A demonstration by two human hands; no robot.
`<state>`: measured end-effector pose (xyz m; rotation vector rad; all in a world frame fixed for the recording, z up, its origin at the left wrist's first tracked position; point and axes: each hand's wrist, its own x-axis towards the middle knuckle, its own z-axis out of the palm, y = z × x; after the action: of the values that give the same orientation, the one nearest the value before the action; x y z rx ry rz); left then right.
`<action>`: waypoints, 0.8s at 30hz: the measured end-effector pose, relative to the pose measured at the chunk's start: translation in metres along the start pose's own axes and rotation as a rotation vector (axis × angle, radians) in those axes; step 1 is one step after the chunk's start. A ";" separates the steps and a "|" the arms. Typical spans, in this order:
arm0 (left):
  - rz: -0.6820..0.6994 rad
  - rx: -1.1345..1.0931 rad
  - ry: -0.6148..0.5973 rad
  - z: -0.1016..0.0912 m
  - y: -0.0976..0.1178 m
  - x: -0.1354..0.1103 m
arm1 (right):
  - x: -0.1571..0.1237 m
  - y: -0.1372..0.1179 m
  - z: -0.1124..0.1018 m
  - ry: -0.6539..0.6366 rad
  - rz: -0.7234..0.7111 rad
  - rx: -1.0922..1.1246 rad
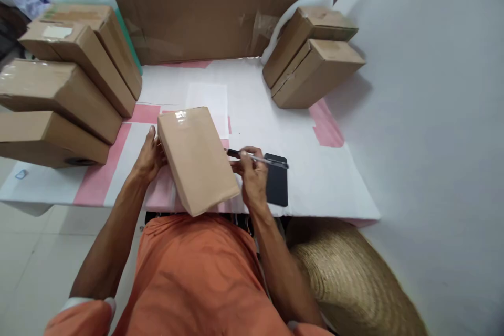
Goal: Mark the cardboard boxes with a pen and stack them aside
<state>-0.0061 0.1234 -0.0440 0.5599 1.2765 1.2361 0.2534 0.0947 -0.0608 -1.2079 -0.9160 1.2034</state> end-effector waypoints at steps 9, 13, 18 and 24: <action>-0.030 0.209 -0.014 -0.018 -0.017 -0.043 | -0.019 0.003 0.006 -0.074 -0.004 -0.031; 0.005 0.323 0.020 -0.020 -0.013 -0.068 | -0.019 -0.002 -0.004 -0.103 0.061 -0.001; 0.077 0.494 0.027 -0.021 0.000 -0.091 | -0.018 -0.007 -0.009 -0.159 0.102 0.035; 0.067 0.526 0.094 -0.034 0.001 -0.102 | -0.022 -0.004 -0.011 -0.207 0.205 0.014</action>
<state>-0.0202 0.0218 -0.0125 0.9342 1.6871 0.9837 0.2612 0.0710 -0.0569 -1.2038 -0.9502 1.5189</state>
